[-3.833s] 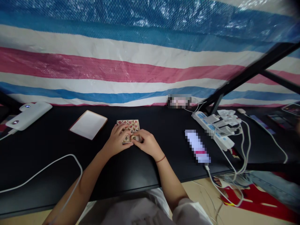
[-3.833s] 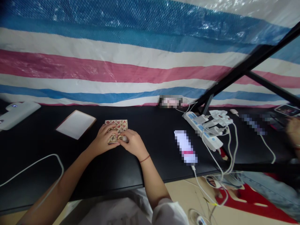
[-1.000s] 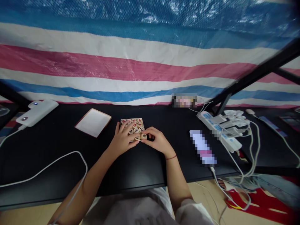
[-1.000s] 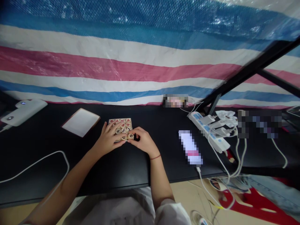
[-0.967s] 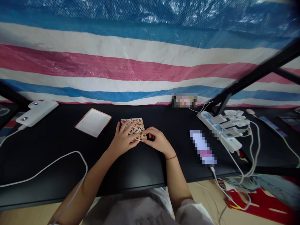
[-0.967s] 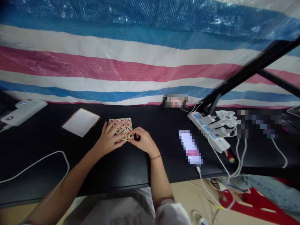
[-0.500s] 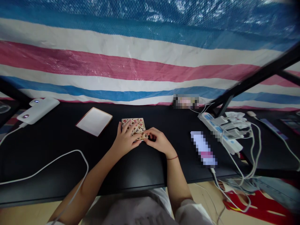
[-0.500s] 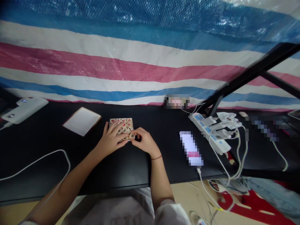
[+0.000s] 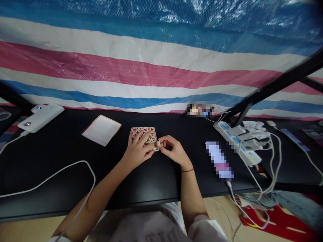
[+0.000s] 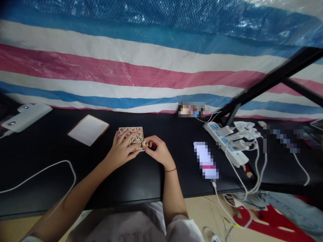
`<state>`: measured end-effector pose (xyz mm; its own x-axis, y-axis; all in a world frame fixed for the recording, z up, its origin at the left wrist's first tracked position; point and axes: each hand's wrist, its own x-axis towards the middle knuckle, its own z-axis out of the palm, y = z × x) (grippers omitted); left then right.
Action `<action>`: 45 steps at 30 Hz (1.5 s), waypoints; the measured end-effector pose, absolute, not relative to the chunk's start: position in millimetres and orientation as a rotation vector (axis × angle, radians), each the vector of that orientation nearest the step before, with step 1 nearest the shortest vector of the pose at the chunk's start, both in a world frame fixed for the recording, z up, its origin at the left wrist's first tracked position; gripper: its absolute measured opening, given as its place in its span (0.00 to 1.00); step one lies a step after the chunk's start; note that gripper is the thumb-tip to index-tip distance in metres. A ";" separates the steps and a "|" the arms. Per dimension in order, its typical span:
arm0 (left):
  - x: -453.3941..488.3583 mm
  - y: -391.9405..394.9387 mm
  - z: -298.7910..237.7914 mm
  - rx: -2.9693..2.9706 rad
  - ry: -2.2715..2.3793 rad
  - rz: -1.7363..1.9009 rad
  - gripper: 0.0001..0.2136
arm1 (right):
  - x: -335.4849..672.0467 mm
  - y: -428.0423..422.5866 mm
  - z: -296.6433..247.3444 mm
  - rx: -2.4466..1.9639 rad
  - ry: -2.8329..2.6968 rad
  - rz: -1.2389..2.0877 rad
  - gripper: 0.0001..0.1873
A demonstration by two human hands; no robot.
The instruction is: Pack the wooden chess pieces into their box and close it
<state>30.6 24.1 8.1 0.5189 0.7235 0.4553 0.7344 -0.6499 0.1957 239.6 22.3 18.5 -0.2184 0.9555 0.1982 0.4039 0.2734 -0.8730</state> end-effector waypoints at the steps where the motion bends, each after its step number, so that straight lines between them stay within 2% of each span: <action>1: 31.2 24.4 8.1 -2.723 -1.303 -0.800 0.06 | 239.4 22.3 18.3 -1.239 -1.776 0.895 0.10; 11: 33.0 25.3 3.8 -2.744 -1.268 -0.818 0.06 | 234.0 21.5 16.7 -1.189 -1.835 0.903 0.10; 19: 27.4 23.8 3.9 -2.750 -1.305 -0.792 0.13 | 232.6 21.3 15.4 -1.197 -1.869 0.874 0.12; 27: 18.0 25.9 -0.1 -2.794 -1.371 -0.809 0.10 | 228.8 20.3 15.5 -1.202 -1.958 0.834 0.09; 36: 15.4 30.9 -9.0 -2.863 -1.364 -0.814 0.11 | 228.3 20.1 13.1 -1.204 -1.921 0.868 0.09; 42: 4.1 37.4 -5.6 -2.859 -1.387 -0.801 0.17 | 225.7 21.2 7.5 -1.184 -1.893 0.848 0.08; 45: -1.5 38.1 -1.2 -2.876 -1.367 -0.774 0.14 | 226.0 21.9 6.8 -1.175 -1.898 0.859 0.08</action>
<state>-1.5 38.1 -1.2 0.5425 0.7608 0.3563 0.6970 -0.6444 0.3146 226.0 21.9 6.8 -0.3135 0.9200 0.2352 0.4305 0.3585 -0.8284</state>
